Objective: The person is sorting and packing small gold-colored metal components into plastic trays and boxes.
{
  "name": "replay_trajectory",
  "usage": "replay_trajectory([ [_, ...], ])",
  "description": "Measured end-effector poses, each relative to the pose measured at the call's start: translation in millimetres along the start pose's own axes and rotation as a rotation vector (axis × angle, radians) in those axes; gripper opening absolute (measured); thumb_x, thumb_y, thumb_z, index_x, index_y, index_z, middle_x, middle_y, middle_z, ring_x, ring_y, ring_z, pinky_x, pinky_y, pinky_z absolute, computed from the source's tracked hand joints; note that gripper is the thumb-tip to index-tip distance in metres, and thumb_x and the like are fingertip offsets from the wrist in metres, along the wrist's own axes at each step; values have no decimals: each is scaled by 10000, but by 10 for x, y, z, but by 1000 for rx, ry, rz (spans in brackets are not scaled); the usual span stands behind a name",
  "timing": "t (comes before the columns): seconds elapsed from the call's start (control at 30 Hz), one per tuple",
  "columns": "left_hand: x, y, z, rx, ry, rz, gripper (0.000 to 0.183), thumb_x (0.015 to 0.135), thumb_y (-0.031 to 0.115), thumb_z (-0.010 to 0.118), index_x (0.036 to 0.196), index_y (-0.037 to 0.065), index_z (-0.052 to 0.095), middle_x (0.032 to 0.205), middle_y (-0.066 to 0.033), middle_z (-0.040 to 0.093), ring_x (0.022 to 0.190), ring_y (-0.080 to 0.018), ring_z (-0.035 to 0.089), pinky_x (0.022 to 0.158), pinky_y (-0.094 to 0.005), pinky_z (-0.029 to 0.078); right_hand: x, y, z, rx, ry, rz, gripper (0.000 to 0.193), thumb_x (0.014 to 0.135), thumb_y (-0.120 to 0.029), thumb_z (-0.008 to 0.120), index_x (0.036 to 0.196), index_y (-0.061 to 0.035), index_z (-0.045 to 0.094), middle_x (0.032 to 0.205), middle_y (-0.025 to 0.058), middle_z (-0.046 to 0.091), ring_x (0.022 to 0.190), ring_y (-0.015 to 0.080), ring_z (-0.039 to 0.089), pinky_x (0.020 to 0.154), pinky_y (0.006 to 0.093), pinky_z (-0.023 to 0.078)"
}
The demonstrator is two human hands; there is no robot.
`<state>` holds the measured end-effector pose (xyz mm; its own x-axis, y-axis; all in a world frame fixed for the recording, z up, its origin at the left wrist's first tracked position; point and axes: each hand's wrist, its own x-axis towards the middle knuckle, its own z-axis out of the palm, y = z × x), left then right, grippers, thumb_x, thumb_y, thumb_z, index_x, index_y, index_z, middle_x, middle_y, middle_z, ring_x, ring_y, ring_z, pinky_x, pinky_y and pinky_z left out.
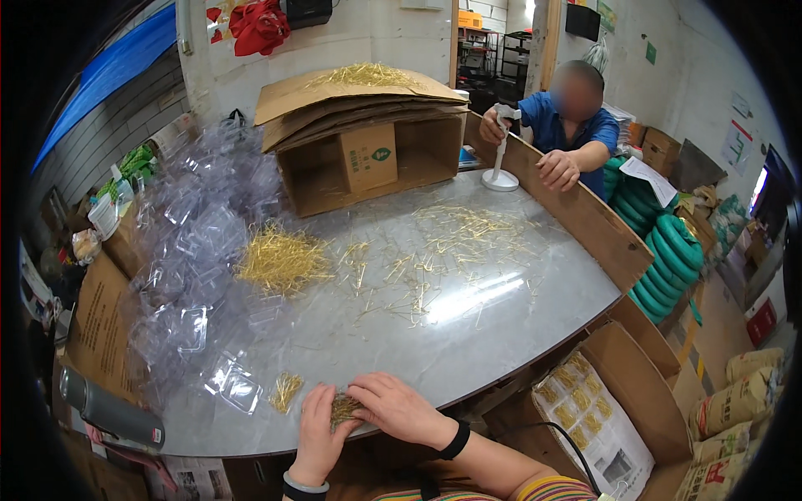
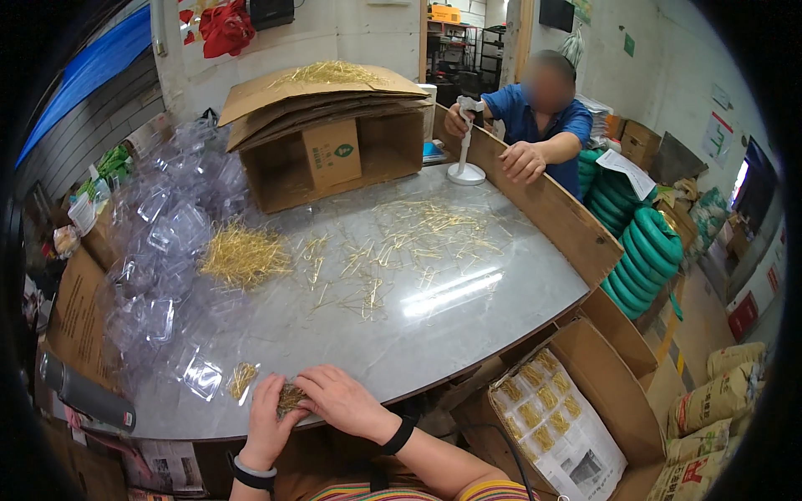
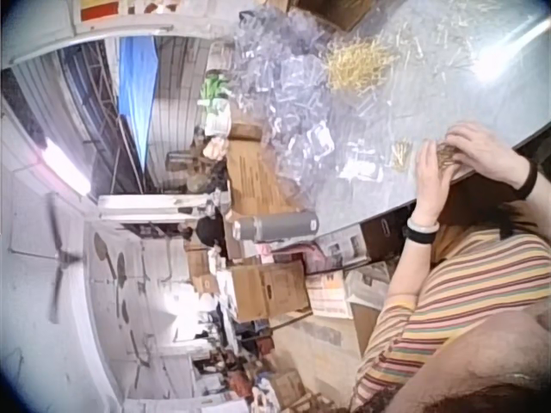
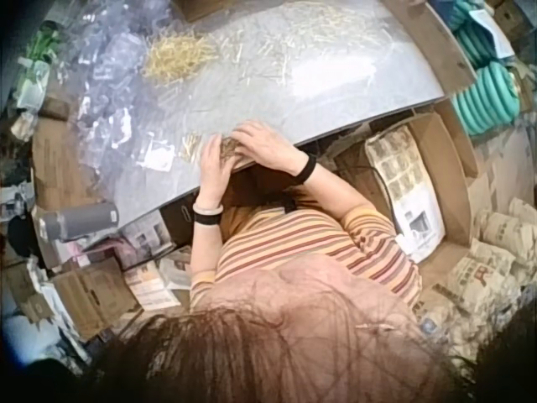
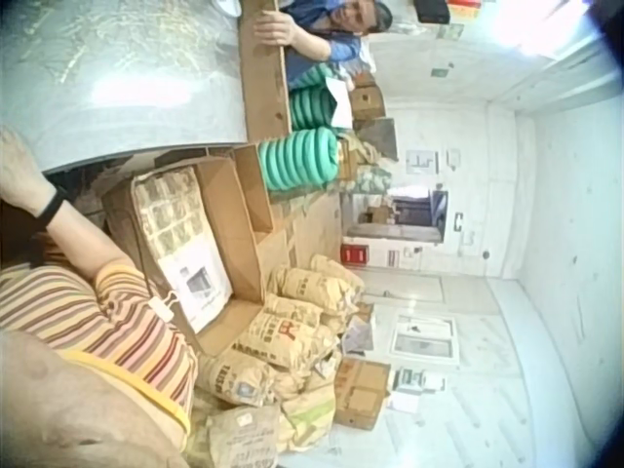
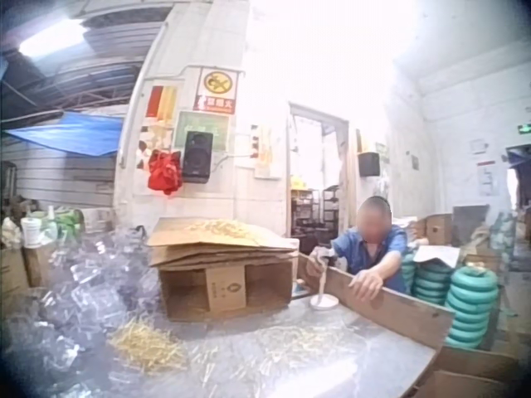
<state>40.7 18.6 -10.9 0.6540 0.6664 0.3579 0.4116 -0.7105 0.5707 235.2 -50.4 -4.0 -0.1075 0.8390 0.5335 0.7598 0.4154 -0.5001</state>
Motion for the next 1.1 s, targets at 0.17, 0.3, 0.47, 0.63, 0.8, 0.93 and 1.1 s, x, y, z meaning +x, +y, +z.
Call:
replay_trajectory([
  [0.17, 1, 7, -1, 1, -10, -38, 689, 781, 156, 831, 1354, -49, 506, 1353, -256, 490, 1286, -427, 472, 1072, -482, 410, 10, -4, -1, -33, 32, -44, 393, 887, -177, 703, 1233, -29, 589, 1238, 132, 603, 1192, 328, 569, 1028, 424, 458],
  [0.3, -6, 37, -14, -42, -26, -100, 693, 771, 155, 840, 1352, -43, 518, 1362, -245, 487, 1303, -420, 459, 1081, -478, 400, -26, 53, 39, -53, -8, -30, 378, 888, -122, 676, 1242, -28, 581, 1257, 132, 598, 1195, 331, 571, 1031, 425, 457],
  [0.47, 30, 20, -4, 35, -34, -21, 684, 744, 136, 848, 1332, -37, 545, 1409, -218, 476, 1326, -409, 449, 1095, -479, 389, -71, 86, 64, -45, 14, 15, 433, 897, -114, 655, 1310, -22, 558, 1304, 160, 591, 1219, 343, 562, 1053, 431, 448],
  [0.63, 22, -19, -20, 63, -61, -18, 662, 716, 114, 847, 1299, -37, 572, 1391, -201, 489, 1318, -404, 459, 1090, -478, 394, -57, 50, 107, -70, 13, -43, 456, 933, -203, 641, 1331, -5, 541, 1343, 178, 571, 1256, 347, 543, 1093, 451, 420],
  [0.8, -8, 47, -29, 5, -45, -117, 680, 706, 127, 858, 1308, -10, 571, 1313, -198, 506, 1261, -401, 491, 1066, -469, 410, -73, 70, 87, -21, -21, -26, 416, 926, -184, 644, 1285, 0, 543, 1318, 171, 558, 1250, 350, 537, 1087, 445, 427],
  [0.93, -16, 39, -8, -34, -7, -156, 696, 702, 139, 864, 1316, 4, 565, 1301, -199, 499, 1242, -394, 498, 1055, -460, 418, -66, 5, -14, 79, -54, 78, 417, 911, -150, 645, 1279, 9, 531, 1326, 172, 531, 1251, 354, 526, 1081, 427, 435],
  [1.1, 30, 55, -33, 76, -16, -22, 691, 700, 178, 850, 1324, 12, 603, 1367, -163, 580, 1273, -384, 495, 1070, -470, 409, -88, 89, 58, 59, -13, -47, 479, 882, -94, 603, 1331, 43, 506, 1380, 204, 498, 1270, 379, 503, 1084, 427, 431],
])
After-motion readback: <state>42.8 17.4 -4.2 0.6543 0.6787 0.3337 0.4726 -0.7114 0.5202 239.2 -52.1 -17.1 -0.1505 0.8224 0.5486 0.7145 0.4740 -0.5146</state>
